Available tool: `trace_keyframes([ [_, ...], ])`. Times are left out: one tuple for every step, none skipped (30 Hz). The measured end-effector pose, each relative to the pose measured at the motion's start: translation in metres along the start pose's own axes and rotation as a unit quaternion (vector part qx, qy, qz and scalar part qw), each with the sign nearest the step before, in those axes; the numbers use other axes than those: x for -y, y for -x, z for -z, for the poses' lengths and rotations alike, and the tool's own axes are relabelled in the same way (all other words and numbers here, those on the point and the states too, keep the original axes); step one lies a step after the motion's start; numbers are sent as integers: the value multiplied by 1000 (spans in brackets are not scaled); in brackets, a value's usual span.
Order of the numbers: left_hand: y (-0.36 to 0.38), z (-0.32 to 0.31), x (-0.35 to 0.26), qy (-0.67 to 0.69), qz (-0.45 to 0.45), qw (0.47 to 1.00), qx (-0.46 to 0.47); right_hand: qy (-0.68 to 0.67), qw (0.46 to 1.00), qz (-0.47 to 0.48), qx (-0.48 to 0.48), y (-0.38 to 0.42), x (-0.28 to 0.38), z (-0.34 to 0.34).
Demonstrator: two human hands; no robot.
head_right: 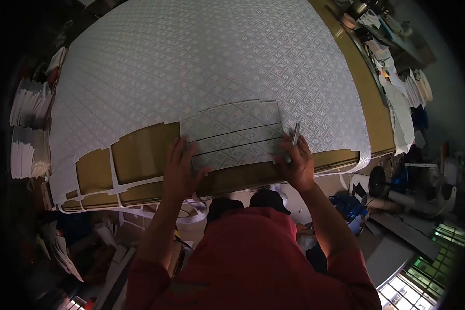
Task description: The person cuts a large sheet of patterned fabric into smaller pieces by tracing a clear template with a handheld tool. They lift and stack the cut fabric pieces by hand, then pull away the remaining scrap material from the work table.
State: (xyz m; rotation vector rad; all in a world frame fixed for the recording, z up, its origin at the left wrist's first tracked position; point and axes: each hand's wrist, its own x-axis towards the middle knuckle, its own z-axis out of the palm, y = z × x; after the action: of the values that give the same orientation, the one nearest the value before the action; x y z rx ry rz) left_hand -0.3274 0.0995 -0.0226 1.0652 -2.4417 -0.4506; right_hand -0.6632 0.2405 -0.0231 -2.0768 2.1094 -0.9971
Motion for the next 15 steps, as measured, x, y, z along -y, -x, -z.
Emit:
trace_keyframes([
  [-1, 0, 3, 11, -5, 1000, 1, 18, 1000, 5, -1, 1, 1, 0],
  [-1, 0, 4, 8, -11, 1000, -3, 28, 1000, 0, 1, 3, 2, -2],
  [0, -2, 4, 5, -15, 1000, -8, 16, 1000, 2, -2, 4, 0, -3],
  [1, -4, 5, 12, -17, 1000, -7, 2, 1000, 6, -6, 5, 1, -4],
  [1, -4, 5, 14, -20, 1000, -14, 6, 1000, 6, -4, 6, 2, -2],
  [1, -4, 6, 14, -23, 999, -23, 15, 1000, 4, 0, 5, 3, -2],
  [0, -3, 6, 13, -23, 999, -27, 22, 1000, 4, 2, 4, 3, -1],
  [-1, -1, 4, 5, -16, 1000, -19, 22, 1000, 9, 1, 3, 2, -3],
  [0, 0, 2, -5, -7, 1000, -10, 8, 1000, -4, -8, 5, 1, -5],
  [0, 0, 0, -9, -3, 1000, -12, -8, 1000, -17, -18, 5, 0, -6],
  [0, 0, 0, -11, 0, 1000, -6, -14, 1000, -14, -18, 5, -1, -5],
  [-1, 0, 0, -15, 2, 1000, 2, -14, 1000, -10, -17, 5, -3, -5],
  [-1, 1, 0, -23, 4, 1000, 4, -14, 1000, -6, -16, 5, -4, -5],
  [-1, 1, 0, -18, 1, 1000, 1, -23, 1000, -6, -18, 5, -7, -6],
  [-1, 0, -1, -13, -2, 1000, -1, -26, 999, 0, -21, 5, -9, -7],
])
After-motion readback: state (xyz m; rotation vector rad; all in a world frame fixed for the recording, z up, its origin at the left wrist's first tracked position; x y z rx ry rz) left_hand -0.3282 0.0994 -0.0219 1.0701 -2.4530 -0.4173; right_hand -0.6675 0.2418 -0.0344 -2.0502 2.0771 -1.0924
